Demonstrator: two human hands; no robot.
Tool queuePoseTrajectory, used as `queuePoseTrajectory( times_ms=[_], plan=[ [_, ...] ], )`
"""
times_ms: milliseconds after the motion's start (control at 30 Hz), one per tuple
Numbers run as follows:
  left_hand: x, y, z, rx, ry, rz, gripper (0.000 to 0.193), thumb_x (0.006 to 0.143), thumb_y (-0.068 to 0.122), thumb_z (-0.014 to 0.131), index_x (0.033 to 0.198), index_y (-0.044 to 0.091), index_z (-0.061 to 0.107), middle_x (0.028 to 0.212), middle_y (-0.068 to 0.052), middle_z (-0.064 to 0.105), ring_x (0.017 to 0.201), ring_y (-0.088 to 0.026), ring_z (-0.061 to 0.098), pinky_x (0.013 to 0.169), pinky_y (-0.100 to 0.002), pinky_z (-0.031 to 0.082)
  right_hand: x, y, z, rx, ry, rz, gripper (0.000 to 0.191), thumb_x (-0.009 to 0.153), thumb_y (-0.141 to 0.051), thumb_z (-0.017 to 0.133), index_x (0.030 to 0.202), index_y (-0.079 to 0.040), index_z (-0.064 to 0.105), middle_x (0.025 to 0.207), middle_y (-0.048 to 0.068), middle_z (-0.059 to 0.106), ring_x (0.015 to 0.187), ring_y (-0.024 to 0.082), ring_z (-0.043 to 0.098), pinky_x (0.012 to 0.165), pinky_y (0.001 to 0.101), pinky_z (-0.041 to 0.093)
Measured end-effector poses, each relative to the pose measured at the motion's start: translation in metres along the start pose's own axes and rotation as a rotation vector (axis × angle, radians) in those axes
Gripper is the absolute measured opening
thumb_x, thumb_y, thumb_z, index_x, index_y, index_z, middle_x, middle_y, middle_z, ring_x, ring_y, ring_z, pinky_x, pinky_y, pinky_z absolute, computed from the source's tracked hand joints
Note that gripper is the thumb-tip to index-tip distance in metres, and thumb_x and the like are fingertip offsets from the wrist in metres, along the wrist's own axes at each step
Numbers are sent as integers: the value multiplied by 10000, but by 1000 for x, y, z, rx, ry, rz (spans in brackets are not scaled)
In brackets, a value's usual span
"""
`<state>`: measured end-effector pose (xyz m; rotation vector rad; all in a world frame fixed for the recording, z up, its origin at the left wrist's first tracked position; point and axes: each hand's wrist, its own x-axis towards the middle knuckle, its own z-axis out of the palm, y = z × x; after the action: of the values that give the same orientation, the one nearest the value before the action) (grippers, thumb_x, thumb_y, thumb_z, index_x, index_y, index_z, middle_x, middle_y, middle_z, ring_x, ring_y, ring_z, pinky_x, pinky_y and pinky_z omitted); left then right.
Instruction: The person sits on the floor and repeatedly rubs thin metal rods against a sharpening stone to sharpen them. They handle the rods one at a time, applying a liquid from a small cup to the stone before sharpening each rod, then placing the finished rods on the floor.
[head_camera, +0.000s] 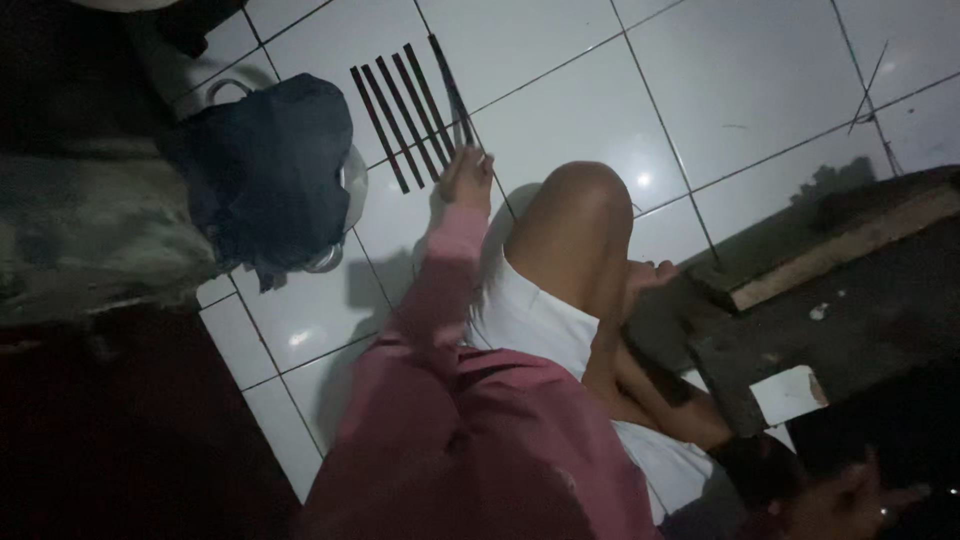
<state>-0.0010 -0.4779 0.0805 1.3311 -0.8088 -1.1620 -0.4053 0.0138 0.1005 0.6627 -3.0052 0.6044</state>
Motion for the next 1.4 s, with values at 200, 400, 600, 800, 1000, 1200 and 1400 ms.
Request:
queuePoseTrajectory(
  times_ms=[200,400,600,800,1000,1200,1400],
  plan=[
    [-15,-19,-19,987,-85,238,207,993,223,707,1125,65,728,1142,-124,735,1056,-279,695,958,-355,538,6,1,-2,-27,-25,-15,430,1233,-343,518,1381,37,656,1424,338,567,1200,410,643,1004,444,537],
    [-3,-15,-6,-91,89,-514,298,1032,201,658,1232,-18,691,1254,-177,694,1160,-311,660,1055,-387,521,2,2,0,-34,-57,-2,453,1253,-368,471,1418,11,657,1475,356,532,1228,414,640,1023,445,538],
    [-22,1,-3,784,-173,-124,343,1060,253,613,1291,1,644,1248,-152,678,1109,-280,628,991,-385,520,-11,-31,-19,18,-143,178,459,1173,-313,477,1543,-42,495,1498,318,543,1344,418,563,1138,507,403],
    [-58,42,75,161,-149,-68,399,1028,214,639,1349,-16,585,1203,-118,673,966,-186,624,866,-313,548,-14,-59,-47,98,50,-242,270,1220,-183,544,1370,-21,699,1663,327,352,1519,474,445,1269,484,403],
    [-110,53,264,127,-924,366,357,1047,70,664,1401,64,614,1315,-63,651,1171,-184,660,1001,-303,550,-1,-61,-67,-21,107,-242,279,1039,-148,639,1278,-65,758,1548,324,523,863,375,685,757,439,555],
    [-197,36,444,447,-1219,866,420,953,133,734,1360,153,634,1373,-127,568,1176,-311,629,980,-387,547,-1,-47,-84,87,120,-225,269,1085,-186,622,1305,-73,730,1439,196,612,944,298,681,883,397,553],
    [-222,38,517,744,-1288,1016,391,890,249,778,1255,155,677,1198,-140,589,1088,-342,607,923,-446,517,-15,-32,-101,236,70,25,370,1044,-206,553,1330,-4,674,1611,333,407,1373,432,521,1077,444,455]
  ],
)
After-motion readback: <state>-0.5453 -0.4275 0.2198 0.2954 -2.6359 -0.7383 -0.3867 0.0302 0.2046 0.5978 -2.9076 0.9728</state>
